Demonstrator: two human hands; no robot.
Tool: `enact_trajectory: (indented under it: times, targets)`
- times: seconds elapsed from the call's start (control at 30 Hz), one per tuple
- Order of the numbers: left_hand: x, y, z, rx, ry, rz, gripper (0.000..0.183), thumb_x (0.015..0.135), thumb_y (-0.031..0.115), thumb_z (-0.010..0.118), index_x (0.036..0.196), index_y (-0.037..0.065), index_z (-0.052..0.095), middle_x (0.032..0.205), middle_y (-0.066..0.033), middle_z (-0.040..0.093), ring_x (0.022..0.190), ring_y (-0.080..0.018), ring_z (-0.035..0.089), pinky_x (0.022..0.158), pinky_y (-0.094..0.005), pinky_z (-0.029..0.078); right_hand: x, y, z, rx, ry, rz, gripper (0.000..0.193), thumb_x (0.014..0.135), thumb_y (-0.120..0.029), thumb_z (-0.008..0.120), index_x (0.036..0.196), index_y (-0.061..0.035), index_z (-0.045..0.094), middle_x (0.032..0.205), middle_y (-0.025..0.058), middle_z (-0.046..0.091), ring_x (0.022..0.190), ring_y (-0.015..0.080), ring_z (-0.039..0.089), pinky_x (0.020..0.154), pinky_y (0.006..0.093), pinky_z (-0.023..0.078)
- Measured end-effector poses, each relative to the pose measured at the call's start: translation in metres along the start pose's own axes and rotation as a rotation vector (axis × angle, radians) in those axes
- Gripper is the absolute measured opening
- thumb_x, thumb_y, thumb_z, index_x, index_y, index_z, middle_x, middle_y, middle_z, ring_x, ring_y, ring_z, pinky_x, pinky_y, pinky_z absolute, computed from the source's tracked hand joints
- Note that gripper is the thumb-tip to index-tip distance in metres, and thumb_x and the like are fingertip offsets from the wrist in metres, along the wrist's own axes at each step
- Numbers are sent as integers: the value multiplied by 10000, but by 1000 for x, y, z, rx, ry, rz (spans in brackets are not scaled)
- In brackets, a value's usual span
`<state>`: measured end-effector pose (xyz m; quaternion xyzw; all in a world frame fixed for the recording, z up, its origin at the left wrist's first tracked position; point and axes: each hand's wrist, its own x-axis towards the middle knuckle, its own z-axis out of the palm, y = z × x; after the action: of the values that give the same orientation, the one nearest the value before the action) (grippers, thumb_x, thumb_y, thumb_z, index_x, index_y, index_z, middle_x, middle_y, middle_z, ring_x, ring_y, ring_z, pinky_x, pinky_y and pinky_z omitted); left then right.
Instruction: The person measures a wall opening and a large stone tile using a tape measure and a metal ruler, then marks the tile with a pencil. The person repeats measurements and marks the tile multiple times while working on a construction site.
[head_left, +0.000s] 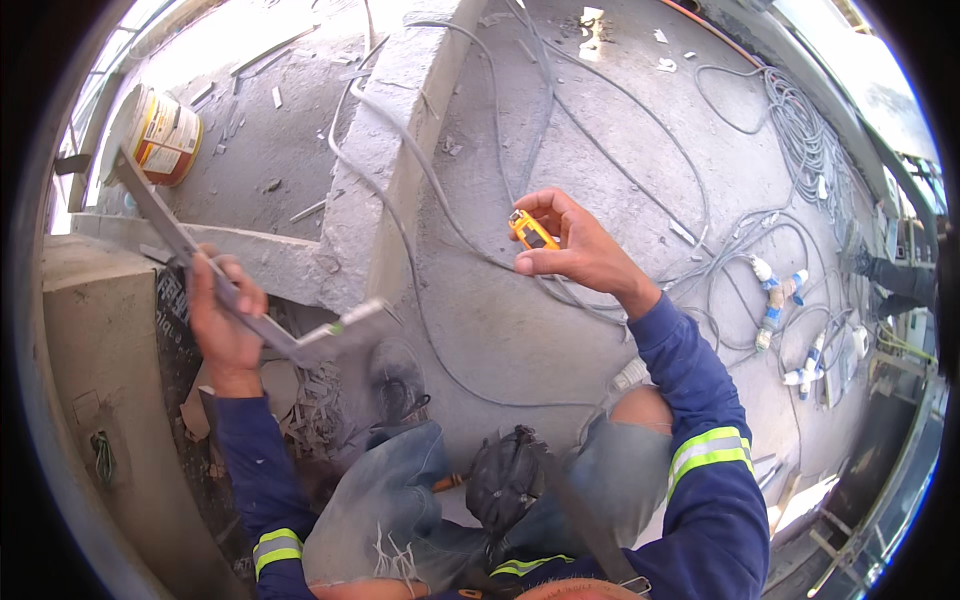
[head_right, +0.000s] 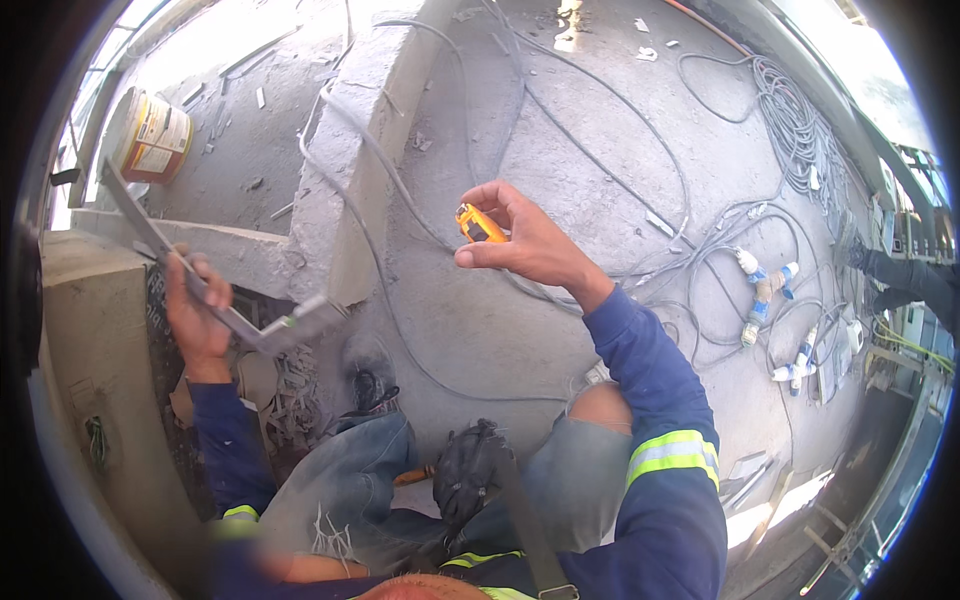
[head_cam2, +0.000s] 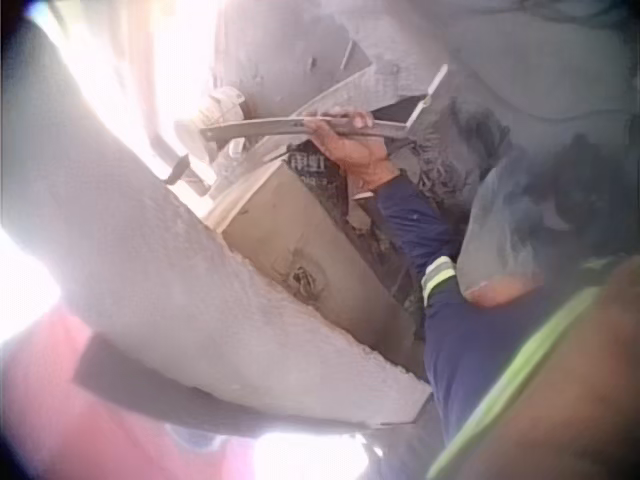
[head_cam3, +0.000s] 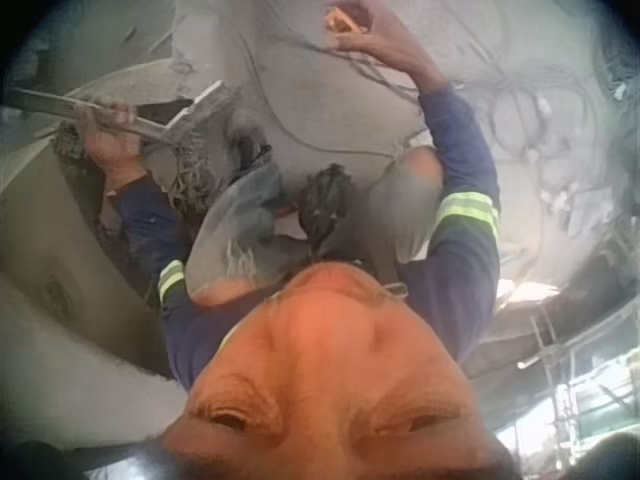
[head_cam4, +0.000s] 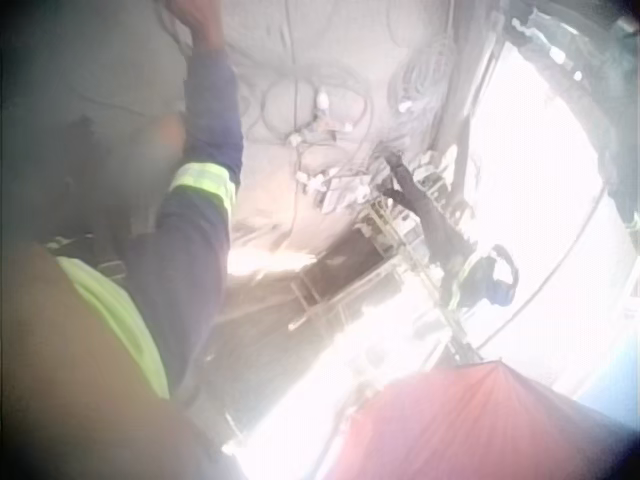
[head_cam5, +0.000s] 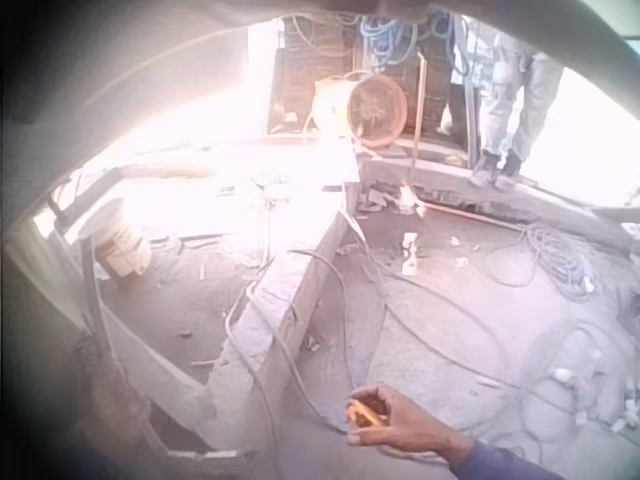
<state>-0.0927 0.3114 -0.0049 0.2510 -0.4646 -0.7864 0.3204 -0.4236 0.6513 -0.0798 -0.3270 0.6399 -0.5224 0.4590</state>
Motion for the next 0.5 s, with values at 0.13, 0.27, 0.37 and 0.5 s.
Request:
enact_trajectory:
  times: [0.13, 0.27, 0.37, 0.5]
  targets:
    - [-36, -60, 60, 138, -331, -317, 475, 1013, 285, 815, 1344, -2, 632, 936, -57, 710, 532, -97, 604, 455, -248, 521, 3, -21, 6, 61, -72, -77, 770, 843, -389, 966, 1406, -22, 590, 1308, 156, 664, 1320, 322, 640, 1135, 423, 495]
    - [-52, -85, 124, 341, -241, -507, 560, 945, 245, 887, 1345, -41, 619, 1021, -83, 748, 550, -93, 627, 479, -239, 534, 13, -32, 38, -16, -182, -139, 753, 816, -347, 985, 1375, -32, 591, 1269, 127, 677, 1281, 299, 660, 1098, 406, 511]
    - [-63, -106, 129, 366, -138, -554, 565, 933, 230, 896, 1346, -31, 611, 1057, -82, 746, 567, -93, 634, 496, -245, 541, 21, -34, 59, -159, -293, -196, 762, 792, -334, 993, 1358, -33, 582, 1265, 135, 678, 1250, 289, 670, 1069, 403, 521]
    - [-81, -100, 128, 440, -56, -398, 565, 913, 217, 918, 1354, 21, 623, 1040, -52, 732, 636, -93, 659, 529, -249, 546, 26, -29, 71, -153, -362, -210, 841, 763, -289, 1006, 1420, -51, 539, 1275, 150, 672, 1232, 286, 668, 1065, 416, 539]
